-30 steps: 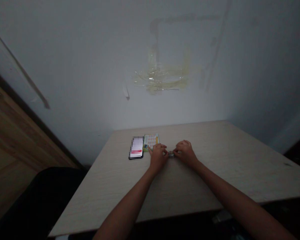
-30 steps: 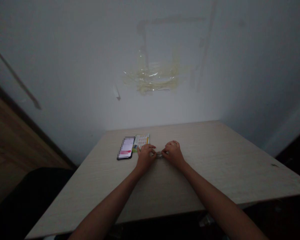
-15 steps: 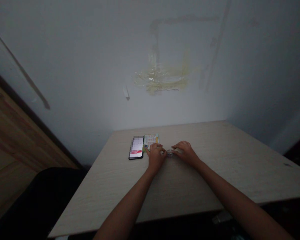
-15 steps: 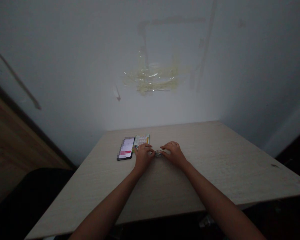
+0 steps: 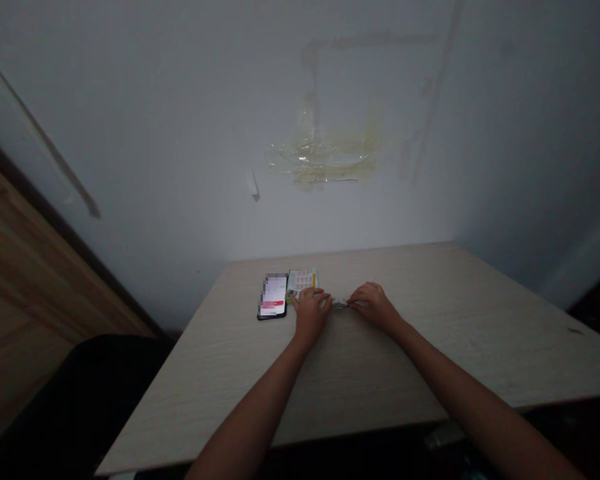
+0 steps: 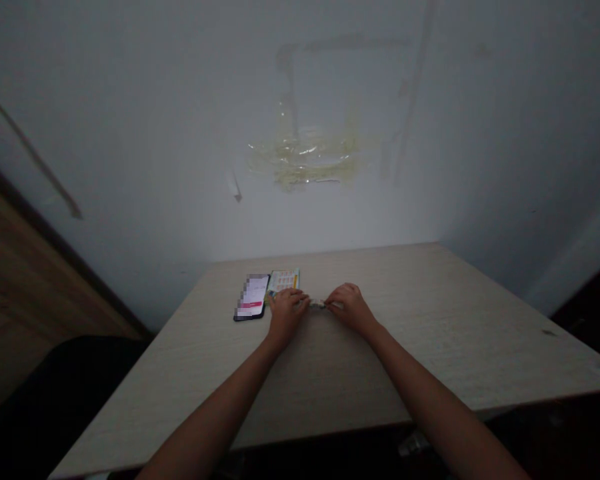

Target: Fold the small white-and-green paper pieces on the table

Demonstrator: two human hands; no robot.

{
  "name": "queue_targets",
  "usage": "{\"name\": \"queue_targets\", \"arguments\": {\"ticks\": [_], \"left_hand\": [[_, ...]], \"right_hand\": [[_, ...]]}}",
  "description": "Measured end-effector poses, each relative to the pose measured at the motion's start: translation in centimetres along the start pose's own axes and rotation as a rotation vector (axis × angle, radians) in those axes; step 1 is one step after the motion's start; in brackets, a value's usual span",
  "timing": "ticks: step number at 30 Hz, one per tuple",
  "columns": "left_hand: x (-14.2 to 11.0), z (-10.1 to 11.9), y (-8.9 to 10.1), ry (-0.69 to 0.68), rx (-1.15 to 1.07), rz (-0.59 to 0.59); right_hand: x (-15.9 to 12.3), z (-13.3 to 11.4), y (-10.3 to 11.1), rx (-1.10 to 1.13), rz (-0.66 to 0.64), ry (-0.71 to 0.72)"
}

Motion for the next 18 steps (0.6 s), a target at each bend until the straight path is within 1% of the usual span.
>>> {"name": "queue_targets", "arguments": {"ticks": [4, 9, 13, 18], "left_hand": [[-0.2, -0.2, -0.1, -0.017, -0.008, -0.007], [-0.3, -0.1, -0.1, -0.017, -0.006, -0.029], [-0.3, 0.1, 0.2, -0.006, -0.001, -0.048], [-0.3, 0.3, 0.3, -0.005, 0.018, -0.077]], "right_hand": [[0.1, 0.2, 0.7, -0.011, 0.068, -0.116], [0.0, 1.1, 1.2, -0.078, 0.117, -0.232], [-0.1, 1.6, 1.5, -0.125, 0.164, -0.277], [-0.5, 1.9, 1.9, -0.230, 0.255, -0.317]]}}
Point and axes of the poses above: each hand's wrist, its own x-axis towards the middle knuckle, its own y-axis out of the back of the hand, z = x × y, the point moved 3 cm from there along x, towards the middle knuckle, and after that the axes turned 7 degrees about -y, right-handed, at the moved point
